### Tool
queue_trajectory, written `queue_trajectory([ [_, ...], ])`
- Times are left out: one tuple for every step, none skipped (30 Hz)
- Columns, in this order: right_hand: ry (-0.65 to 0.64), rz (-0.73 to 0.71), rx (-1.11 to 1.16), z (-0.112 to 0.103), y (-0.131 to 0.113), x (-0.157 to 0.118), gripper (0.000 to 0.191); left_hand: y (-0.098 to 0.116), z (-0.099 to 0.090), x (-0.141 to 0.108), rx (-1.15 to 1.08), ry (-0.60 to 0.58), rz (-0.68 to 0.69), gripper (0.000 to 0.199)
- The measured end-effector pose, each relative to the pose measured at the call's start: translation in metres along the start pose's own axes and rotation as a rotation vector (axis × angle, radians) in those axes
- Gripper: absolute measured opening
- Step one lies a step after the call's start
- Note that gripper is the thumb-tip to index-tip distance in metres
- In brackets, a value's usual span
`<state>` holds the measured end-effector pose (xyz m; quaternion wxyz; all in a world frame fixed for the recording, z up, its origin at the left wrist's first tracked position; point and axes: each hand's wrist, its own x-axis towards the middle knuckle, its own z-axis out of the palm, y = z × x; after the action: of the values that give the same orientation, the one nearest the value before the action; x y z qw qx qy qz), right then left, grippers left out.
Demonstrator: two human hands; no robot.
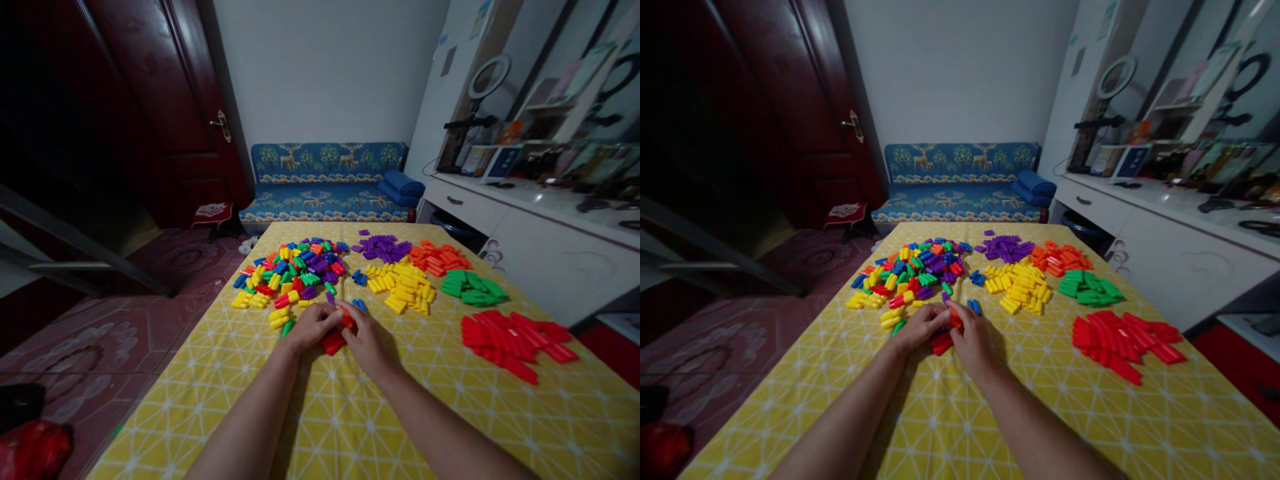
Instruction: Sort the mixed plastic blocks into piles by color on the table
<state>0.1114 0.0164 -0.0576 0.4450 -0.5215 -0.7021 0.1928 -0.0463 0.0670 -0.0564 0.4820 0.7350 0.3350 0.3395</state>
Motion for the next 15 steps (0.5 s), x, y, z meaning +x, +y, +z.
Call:
queue_trajectory([
  [0.019, 0.024, -0.003, 0.002, 0.004, -0.001, 0.061, 0.0, 0.0, 0.0, 0.019, -0.005, 0.003, 0.057],
  [0.038, 0.054, -0.003, 0.003, 0.007, -0.003, 0.055, 0.0, 0.0, 0.001, 0.032, -0.007, 0.002, 0.056],
  [0.065, 0.087, 0.009, 0.003, 0.009, -0.004, 0.049, 0.0, 0.001, 0.001, 0.04, -0.004, -0.002, 0.054],
  [0.095, 0.122, 0.038, 0.001, 0.01, -0.006, 0.041, 0.001, 0.001, 0.001, 0.046, 0.003, -0.004, 0.052],
  [0.129, 0.158, 0.085, -0.001, 0.01, -0.006, 0.035, 0.001, 0.001, 0.001, 0.052, 0.007, -0.003, 0.05],
  [0.166, 0.197, 0.145, -0.004, 0.01, -0.006, 0.031, 0.002, 0.001, 0.0, 0.056, 0.009, 0.002, 0.048],
  [0.2, 0.239, 0.21, -0.009, 0.012, -0.005, 0.031, 0.004, 0.001, 0.0, 0.058, 0.008, 0.007, 0.046],
  [0.233, 0.281, 0.269, -0.016, 0.016, -0.001, 0.033, 0.004, 0.0, 0.0, 0.058, 0.004, 0.01, 0.044],
  [0.27, 0.32, 0.317, -0.024, 0.023, 0.004, 0.035, 0.005, 0.0, 0.0, 0.058, -0.002, 0.01, 0.043],
  [0.314, 0.352, 0.345, -0.034, 0.032, 0.012, 0.037, 0.006, 0.0, 0.0, 0.059, -0.006, 0.007, 0.042],
  [0.365, 0.371, 0.352, -0.046, 0.043, 0.022, 0.038, 0.006, 0.0, 0.0, 0.063, -0.007, 0.001, 0.042],
  [0.428, 0.382, 0.343, -0.059, 0.056, 0.034, 0.037, 0.006, -0.001, 0.0, 0.069, -0.002, -0.005, 0.041],
  [0.476, 0.374, 0.305, -0.074, 0.069, 0.048, 0.035, 0.006, -0.001, 0.0, 0.074, 0.004, -0.01, 0.041],
  [0.514, 0.352, 0.25, -0.09, 0.082, 0.062, 0.033, 0.005, -0.001, 0.0, 0.078, 0.011, -0.013, 0.041],
  [0.533, 0.335, 0.222, -0.107, 0.093, 0.077, 0.03, 0.005, -0.001, 0.0, 0.079, 0.015, -0.017, 0.041],
])
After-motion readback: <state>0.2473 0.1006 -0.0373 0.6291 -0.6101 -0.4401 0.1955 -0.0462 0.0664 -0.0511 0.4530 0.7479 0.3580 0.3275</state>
